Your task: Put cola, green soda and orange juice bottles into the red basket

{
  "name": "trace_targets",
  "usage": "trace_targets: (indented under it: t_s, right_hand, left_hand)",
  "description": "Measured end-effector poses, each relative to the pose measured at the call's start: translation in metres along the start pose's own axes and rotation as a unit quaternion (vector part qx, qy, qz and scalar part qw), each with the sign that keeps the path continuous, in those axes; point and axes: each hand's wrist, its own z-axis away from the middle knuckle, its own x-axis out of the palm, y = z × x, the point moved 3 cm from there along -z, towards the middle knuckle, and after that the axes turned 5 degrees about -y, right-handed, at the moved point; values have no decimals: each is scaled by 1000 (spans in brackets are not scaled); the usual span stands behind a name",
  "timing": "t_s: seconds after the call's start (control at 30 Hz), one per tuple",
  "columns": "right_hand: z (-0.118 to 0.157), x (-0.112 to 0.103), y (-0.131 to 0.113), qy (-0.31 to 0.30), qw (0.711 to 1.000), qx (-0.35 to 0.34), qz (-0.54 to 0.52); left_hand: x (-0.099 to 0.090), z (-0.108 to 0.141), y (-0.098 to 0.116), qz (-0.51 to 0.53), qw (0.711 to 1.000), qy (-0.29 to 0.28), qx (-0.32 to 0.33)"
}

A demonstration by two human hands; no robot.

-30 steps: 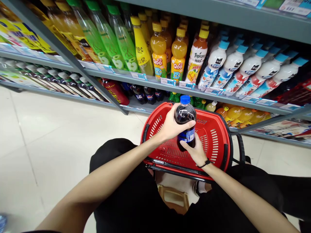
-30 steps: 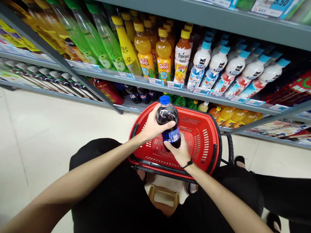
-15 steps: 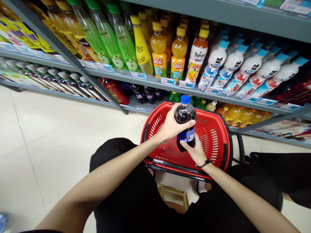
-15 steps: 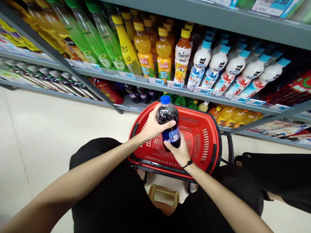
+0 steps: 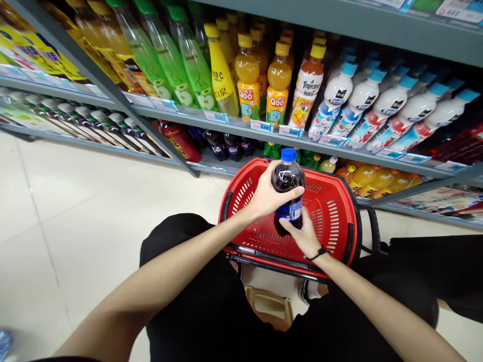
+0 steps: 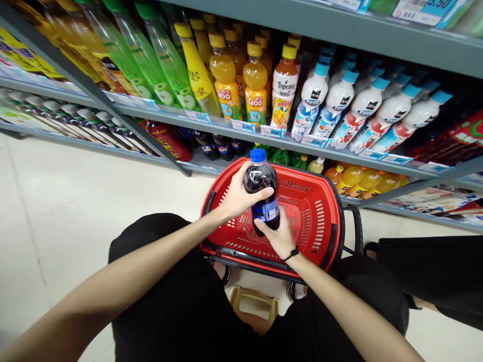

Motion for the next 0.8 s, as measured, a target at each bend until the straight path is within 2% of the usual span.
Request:
trace_targets:
  t_s: [0.8]
  right_hand:
    - [0,1,2,-5,1000,6,-9]
  left_hand:
    - [1,1,-2,-6,1000,10,-5]
